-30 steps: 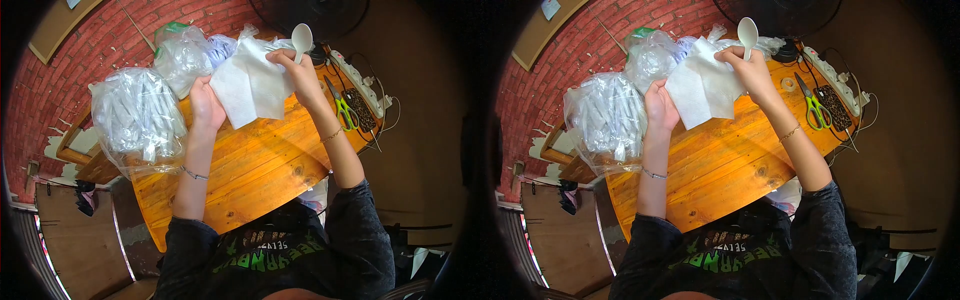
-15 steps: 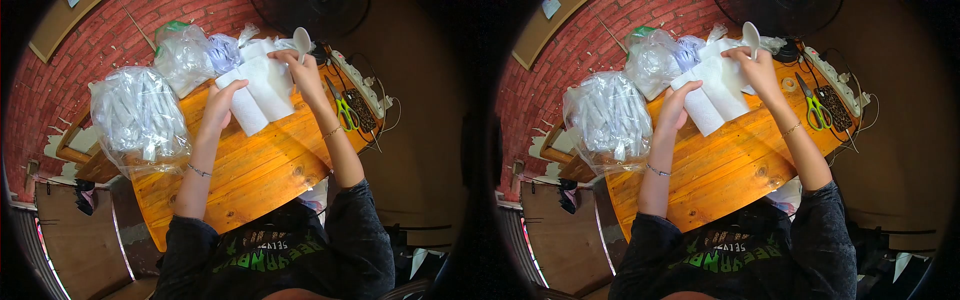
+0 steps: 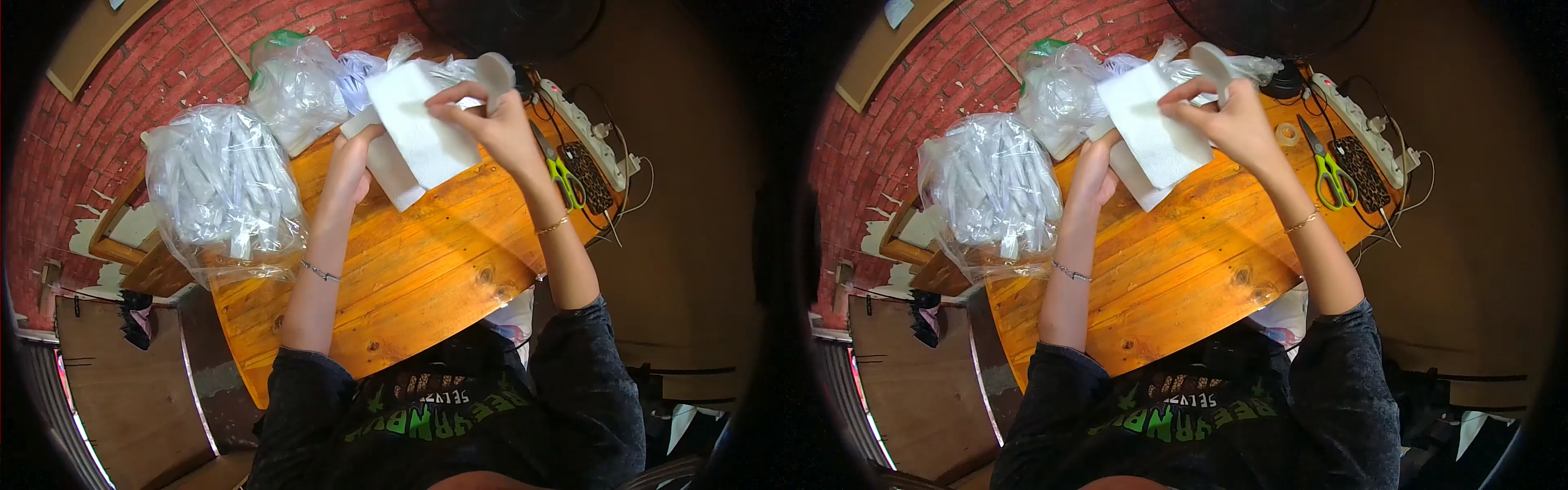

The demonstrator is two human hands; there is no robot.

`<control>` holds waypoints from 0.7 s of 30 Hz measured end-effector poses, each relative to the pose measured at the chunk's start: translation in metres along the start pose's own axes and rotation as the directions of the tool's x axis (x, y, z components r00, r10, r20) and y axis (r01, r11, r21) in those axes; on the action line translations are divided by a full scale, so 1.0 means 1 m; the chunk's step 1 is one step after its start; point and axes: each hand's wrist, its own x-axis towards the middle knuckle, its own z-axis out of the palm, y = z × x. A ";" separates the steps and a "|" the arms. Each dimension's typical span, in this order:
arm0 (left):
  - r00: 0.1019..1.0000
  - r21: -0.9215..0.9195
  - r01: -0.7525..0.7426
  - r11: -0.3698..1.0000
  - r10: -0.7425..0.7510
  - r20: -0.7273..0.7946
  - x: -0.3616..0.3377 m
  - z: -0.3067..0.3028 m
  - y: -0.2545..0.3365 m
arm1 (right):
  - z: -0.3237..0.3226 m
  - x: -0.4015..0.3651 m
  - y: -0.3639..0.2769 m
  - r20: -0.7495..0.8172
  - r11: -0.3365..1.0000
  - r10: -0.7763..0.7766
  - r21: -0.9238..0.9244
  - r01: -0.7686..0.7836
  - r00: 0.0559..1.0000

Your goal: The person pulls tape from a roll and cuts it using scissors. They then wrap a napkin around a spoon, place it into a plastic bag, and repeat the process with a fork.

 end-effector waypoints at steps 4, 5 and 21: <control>0.996 -0.245 0.061 0.968 -0.042 0.082 -0.001 0.007 0.002 | 0.009 -0.001 0.024 -0.043 0.966 -0.006 -0.257 -0.006 0.999; 0.994 -0.254 0.075 0.964 -0.053 0.095 -0.003 0.010 0.006 | 0.011 -0.002 0.025 -0.079 0.958 -0.038 -0.286 0.013 0.996; 0.990 0.058 -0.138 0.989 0.136 0.047 -0.008 0.012 0.000 | 0.010 -0.002 0.025 -0.007 0.991 0.129 0.029 -0.129 0.992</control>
